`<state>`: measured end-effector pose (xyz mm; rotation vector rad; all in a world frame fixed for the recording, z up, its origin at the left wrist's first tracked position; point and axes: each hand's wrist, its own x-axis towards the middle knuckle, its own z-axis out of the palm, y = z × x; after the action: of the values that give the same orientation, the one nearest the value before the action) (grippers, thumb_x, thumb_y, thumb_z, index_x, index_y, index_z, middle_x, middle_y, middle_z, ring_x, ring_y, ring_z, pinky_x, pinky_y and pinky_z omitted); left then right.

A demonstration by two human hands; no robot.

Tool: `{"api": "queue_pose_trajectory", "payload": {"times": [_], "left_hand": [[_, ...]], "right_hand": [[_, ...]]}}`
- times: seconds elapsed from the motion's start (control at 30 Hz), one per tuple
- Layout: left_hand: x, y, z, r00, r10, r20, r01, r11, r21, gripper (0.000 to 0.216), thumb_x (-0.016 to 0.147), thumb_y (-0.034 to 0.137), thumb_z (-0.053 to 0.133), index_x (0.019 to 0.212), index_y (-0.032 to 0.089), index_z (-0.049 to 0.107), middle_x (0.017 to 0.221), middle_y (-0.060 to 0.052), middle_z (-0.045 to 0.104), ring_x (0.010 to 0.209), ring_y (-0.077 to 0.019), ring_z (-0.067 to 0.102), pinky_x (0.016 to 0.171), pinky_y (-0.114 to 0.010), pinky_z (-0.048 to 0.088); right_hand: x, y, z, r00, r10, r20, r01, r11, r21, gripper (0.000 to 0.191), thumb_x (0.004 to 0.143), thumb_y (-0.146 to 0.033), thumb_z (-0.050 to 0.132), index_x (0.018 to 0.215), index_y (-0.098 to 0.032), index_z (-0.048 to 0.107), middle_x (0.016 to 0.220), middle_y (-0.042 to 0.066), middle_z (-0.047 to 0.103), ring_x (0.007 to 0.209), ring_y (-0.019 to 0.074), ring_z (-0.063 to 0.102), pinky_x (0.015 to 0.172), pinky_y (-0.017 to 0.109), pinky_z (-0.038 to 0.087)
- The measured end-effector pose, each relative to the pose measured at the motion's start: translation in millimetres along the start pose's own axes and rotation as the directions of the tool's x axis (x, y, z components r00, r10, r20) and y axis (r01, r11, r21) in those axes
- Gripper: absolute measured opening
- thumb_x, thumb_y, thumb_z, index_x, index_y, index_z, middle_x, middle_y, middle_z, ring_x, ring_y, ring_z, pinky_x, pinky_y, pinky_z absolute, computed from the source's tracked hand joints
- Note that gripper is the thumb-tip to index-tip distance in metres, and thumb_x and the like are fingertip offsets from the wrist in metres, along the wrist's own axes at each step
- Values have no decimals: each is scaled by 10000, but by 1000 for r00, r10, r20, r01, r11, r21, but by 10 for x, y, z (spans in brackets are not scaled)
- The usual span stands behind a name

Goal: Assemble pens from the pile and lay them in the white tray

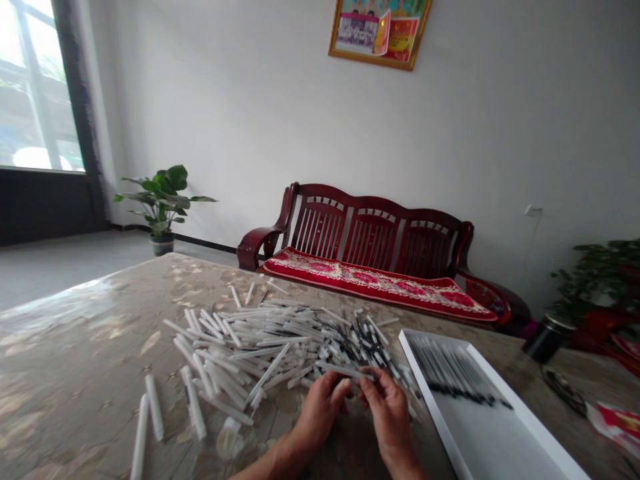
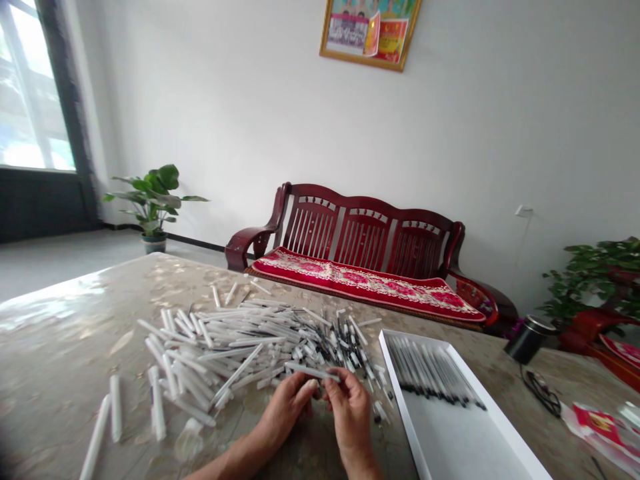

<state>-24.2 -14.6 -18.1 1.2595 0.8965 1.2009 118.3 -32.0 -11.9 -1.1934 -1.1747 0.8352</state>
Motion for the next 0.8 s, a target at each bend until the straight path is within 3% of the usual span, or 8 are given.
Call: {"api": "queue_pose_trajectory", "payload": {"times": [0.07,0.2,0.3,0.37,0.43,0.53,0.8], "left_hand": [[23,-29,32,996,-87,17,88,979,-185,469,745,576,668,949,154,681,602,6,627,476,-123,522,445,-217,360],[39,22,23,978,-208,-18,182,894,-410,499,618,592,783,785,137,659,533,34,591,459,-79,497,461,-188,366],[49,83,-10,957,-285,-51,214,817,-536,474,568,530,847,757,150,636,602,24,641,533,-91,584,493,-179,428],[61,111,-29,941,-330,-76,226,779,-585,421,605,473,851,766,159,622,653,9,673,601,-115,647,523,-186,480],[71,130,-42,928,-358,-104,229,768,-599,327,694,402,816,767,160,609,674,-8,691,633,-129,682,540,-192,515],[74,153,-46,914,-381,-142,220,757,-615,200,813,307,729,796,158,596,685,-30,707,650,-142,713,560,-204,555],[65,231,-46,884,-424,-197,195,717,-670,142,872,219,661,812,161,546,699,-61,721,668,-193,750,607,-267,615]], "right_hand": [[-35,-19,63,999,-19,33,19,1000,-12,372,729,-541,705,884,-203,722,684,32,703,552,178,606,481,259,483],[-43,-37,130,996,-34,79,37,999,-31,353,731,-528,701,877,-207,723,747,52,736,598,199,646,498,268,504],[59,-15,22,995,-64,82,69,996,-64,351,727,-482,696,943,-206,716,827,70,753,692,229,690,589,303,547],[173,21,-147,992,-123,-4,119,968,-220,322,758,-432,643,975,-205,715,861,76,752,738,233,697,657,319,553],[288,77,-352,972,-218,-84,155,872,-464,278,795,-363,563,963,-207,722,928,85,748,805,232,692,743,331,542],[396,178,-587,956,-283,-72,154,700,-697,289,804,-255,472,932,-201,726,965,96,740,882,230,685,781,317,521],[337,238,-615,958,-267,101,203,385,-900,302,840,-152,457,927,-250,729,955,61,722,881,213,675,741,279,479]]}}
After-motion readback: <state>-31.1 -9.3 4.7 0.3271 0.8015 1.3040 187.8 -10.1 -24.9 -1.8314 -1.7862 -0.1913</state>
